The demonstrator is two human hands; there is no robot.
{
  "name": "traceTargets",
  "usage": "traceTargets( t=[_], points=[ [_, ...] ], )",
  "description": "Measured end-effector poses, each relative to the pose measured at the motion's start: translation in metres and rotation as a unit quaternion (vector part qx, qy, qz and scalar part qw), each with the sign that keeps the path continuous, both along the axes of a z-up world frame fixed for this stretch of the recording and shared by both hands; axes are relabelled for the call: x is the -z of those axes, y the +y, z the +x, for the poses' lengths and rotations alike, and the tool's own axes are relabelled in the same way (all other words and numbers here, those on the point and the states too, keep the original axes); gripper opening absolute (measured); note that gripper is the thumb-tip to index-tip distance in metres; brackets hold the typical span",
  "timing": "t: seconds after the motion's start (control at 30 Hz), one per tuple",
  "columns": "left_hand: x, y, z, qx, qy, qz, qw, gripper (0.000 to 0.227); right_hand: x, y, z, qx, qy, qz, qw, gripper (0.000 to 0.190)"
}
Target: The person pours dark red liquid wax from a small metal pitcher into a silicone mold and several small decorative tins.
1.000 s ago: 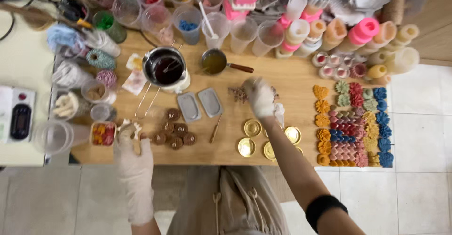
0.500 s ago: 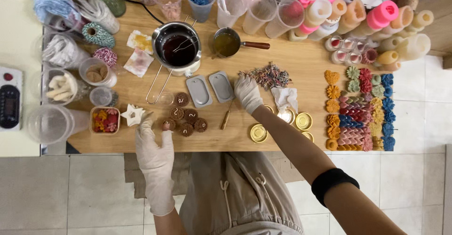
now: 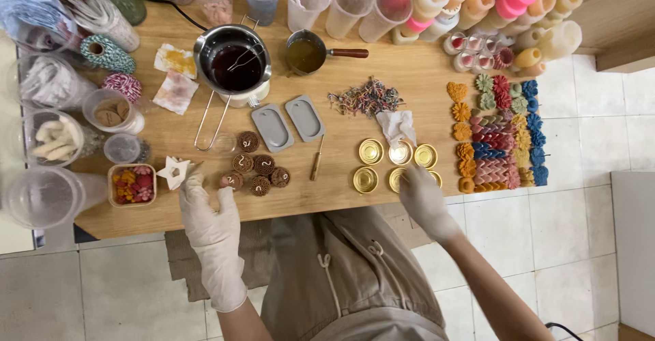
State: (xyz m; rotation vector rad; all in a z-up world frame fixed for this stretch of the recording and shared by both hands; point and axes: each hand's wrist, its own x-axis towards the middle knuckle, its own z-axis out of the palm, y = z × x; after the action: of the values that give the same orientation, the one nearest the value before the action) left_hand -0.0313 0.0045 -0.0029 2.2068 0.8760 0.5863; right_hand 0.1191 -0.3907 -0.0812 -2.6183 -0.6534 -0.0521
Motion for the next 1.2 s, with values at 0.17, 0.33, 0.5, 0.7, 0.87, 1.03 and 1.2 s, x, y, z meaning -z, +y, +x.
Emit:
traceTargets(
  t=[0.17, 0.33, 0.5, 0.7, 0.87, 1.03, 1.2],
  points=[
    [0.005, 0.032, 0.018, -0.004, -0.070, 0.004, 0.998, 0.035, -0.014, -0.135, -0.059, -0.010, 0.283, -0.383, 0.879, 0.019],
    [0.010, 0.089, 0.077, 0.054, 0.127, 0.037, 0.990, 0.051, -0.054, -0.074, -0.021, 0.022, 0.161, -0.250, 0.954, 0.029],
    [0.027, 0.096, 0.092, 0.120, 0.003, -0.553, 0.825, 0.044, -0.058, 0.047, 0.053, -0.102, -0.044, -0.060, 0.992, 0.031],
    [0.034, 0.099, 0.111, 0.086, 0.019, -0.595, 0.799, 0.039, 0.015, 0.035, 0.158, 0.085, -0.083, -0.078, 0.990, 0.060],
    [0.034, 0.096, 0.128, 0.061, 0.016, -0.622, 0.781, 0.046, 0.091, -0.010, 0.187, 0.150, 0.163, 0.085, 0.972, 0.034],
    [0.048, 0.095, 0.125, 0.084, 0.015, -0.561, 0.824, 0.049, 0.039, -0.029, 0.188, 0.204, 0.282, 0.191, 0.918, 0.017],
    [0.039, 0.079, 0.121, 0.028, 0.007, -0.469, 0.882, 0.023, 0.003, -0.054, 0.216, 0.318, 0.315, 0.190, 0.874, 0.017]
  ],
)
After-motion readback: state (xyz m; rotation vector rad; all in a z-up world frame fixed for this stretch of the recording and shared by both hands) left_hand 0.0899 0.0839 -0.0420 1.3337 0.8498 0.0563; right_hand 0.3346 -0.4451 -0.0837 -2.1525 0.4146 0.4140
